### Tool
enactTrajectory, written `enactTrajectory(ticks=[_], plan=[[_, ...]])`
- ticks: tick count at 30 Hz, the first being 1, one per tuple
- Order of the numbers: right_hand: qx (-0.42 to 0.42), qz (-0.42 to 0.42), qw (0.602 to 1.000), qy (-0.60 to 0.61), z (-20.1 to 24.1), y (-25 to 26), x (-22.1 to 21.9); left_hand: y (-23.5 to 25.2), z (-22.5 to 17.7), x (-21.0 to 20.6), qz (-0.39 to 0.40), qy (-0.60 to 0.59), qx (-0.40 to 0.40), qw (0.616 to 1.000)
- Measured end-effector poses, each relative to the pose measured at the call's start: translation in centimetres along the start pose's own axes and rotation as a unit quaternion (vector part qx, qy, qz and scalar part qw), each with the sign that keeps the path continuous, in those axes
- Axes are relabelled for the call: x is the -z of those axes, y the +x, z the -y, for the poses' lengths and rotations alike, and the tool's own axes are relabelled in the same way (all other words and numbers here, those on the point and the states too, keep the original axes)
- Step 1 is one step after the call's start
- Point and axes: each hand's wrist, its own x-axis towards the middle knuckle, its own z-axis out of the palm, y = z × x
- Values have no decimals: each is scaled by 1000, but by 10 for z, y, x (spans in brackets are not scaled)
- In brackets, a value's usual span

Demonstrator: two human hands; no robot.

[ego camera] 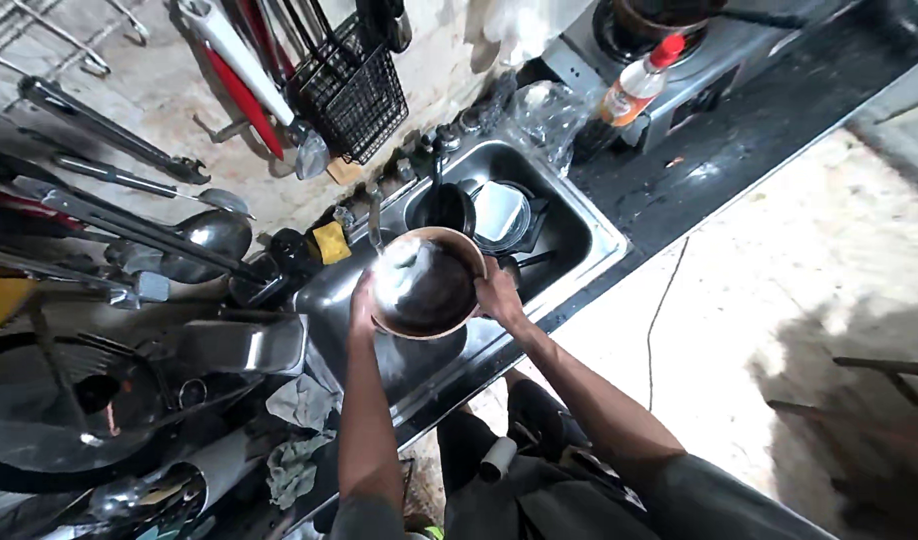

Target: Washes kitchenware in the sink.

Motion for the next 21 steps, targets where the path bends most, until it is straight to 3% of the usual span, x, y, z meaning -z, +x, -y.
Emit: enactTrajectory(ticks=[4, 7, 13, 17, 21], plan=[[-64, 63, 979, 181, -3, -1, 26, -16, -26, -24, 97, -91, -5, 991], [-111, 99, 957, 249, -1, 3, 42, -15, -33, -38, 154, -96, -1, 983], [-133, 112, 953, 249, -11, 12, 66, -2, -45, -61, 114, -57, 57, 990], [-142, 139, 950, 242, -13, 9, 69, 0, -49, -50, 120, -106, 111, 981], [-53, 140, 979, 135, 0, 0, 54, -14, -54, -16, 84, -66, 126, 986]])
